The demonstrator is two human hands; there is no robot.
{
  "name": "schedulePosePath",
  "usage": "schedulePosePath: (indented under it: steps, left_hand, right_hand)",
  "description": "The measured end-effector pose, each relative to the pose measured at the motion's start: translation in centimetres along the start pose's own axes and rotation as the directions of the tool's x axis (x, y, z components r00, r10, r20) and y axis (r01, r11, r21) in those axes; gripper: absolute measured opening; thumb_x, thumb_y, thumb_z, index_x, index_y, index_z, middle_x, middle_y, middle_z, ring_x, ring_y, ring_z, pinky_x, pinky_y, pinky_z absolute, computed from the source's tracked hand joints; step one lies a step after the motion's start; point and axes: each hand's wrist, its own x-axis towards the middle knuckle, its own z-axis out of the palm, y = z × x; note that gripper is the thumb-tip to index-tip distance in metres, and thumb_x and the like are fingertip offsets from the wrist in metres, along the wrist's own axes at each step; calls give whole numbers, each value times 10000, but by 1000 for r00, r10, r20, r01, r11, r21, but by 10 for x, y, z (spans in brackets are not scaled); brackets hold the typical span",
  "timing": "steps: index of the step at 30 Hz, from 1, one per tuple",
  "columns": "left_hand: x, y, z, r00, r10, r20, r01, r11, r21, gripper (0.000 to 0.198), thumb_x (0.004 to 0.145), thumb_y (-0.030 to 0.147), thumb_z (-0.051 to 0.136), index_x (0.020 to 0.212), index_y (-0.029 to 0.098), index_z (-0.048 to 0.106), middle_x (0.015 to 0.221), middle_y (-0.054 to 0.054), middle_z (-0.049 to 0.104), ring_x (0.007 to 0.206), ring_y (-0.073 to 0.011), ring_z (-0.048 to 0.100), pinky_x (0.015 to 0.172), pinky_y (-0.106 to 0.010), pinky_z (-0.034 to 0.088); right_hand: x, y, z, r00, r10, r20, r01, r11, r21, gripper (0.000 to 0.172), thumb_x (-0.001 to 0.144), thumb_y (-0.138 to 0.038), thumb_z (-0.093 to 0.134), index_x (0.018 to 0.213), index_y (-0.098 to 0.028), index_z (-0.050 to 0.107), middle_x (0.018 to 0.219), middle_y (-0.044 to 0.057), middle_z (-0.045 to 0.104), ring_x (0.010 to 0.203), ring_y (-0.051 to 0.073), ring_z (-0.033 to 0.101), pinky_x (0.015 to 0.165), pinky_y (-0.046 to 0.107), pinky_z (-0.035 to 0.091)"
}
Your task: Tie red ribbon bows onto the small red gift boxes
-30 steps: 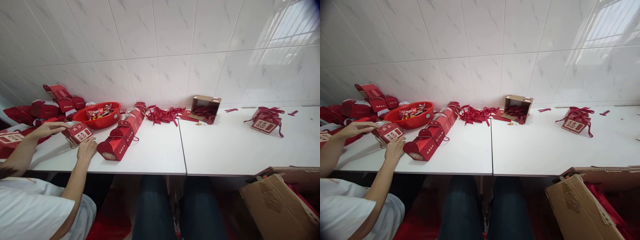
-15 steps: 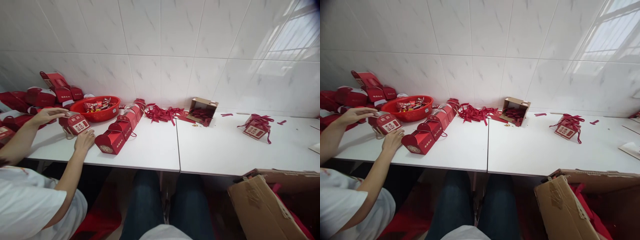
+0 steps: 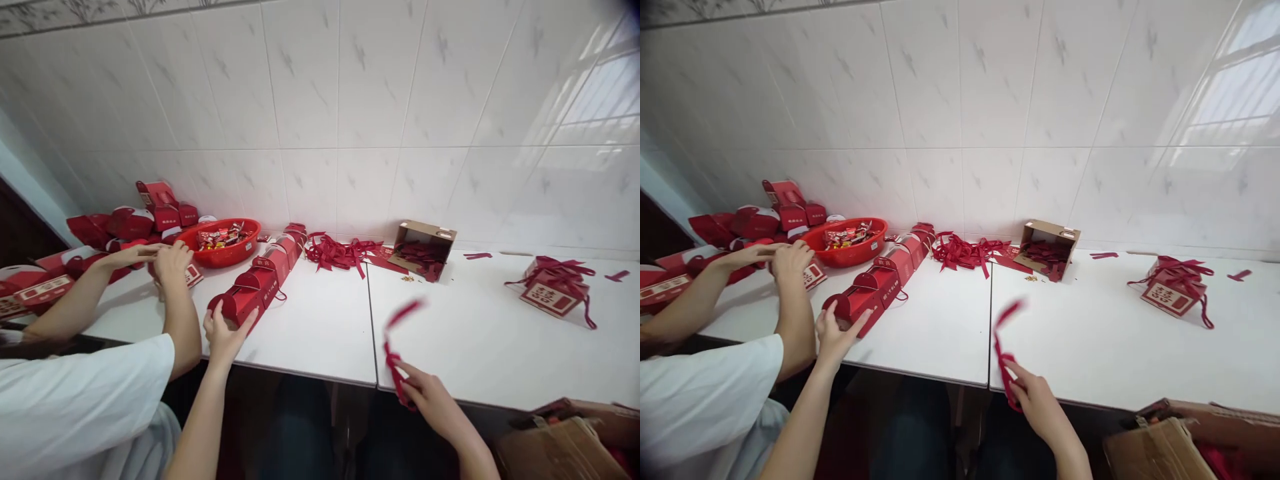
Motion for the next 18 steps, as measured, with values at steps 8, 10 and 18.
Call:
schedulePosePath:
  steps: [8, 10, 18]
  left_hand:
    - [27, -29, 28, 950, 142, -278, -170, 982, -80, 518, 830, 420, 522, 1253, 121, 524, 1436, -188, 288, 1356, -310, 284, 1127, -438, 228]
    - [21, -33, 26, 951, 168, -261, -199, 975, -97, 464, 832, 410, 515, 1202, 135, 566, 1424, -161, 333, 1334, -301, 327, 1127, -442, 236]
    - [-81, -6, 34, 941, 270, 203, -145, 865, -480, 379, 838, 407, 541, 1178, 242, 569, 1412, -46, 437, 1331, -269, 357, 1131, -426, 262]
  right_hand:
    - [-16, 4, -18, 974, 154, -168, -113, 966, 231, 299, 802, -413, 570, 968, -196, 692, 1016, 82, 692, 963, 252, 614, 853, 366, 485]
    - [-20, 4, -20, 950, 233, -207, -131, 901, 413, 317, 778, -435, 623, 974, -194, 686, 1016, 81, 686, 947, 241, 617, 859, 359, 480]
    - [-40, -7, -25, 918, 336, -212, 7, 520, 854, 290, 743, -425, 683, 635, -187, 557, 443, -101, 197, 396, 48, 166, 385, 185, 261]
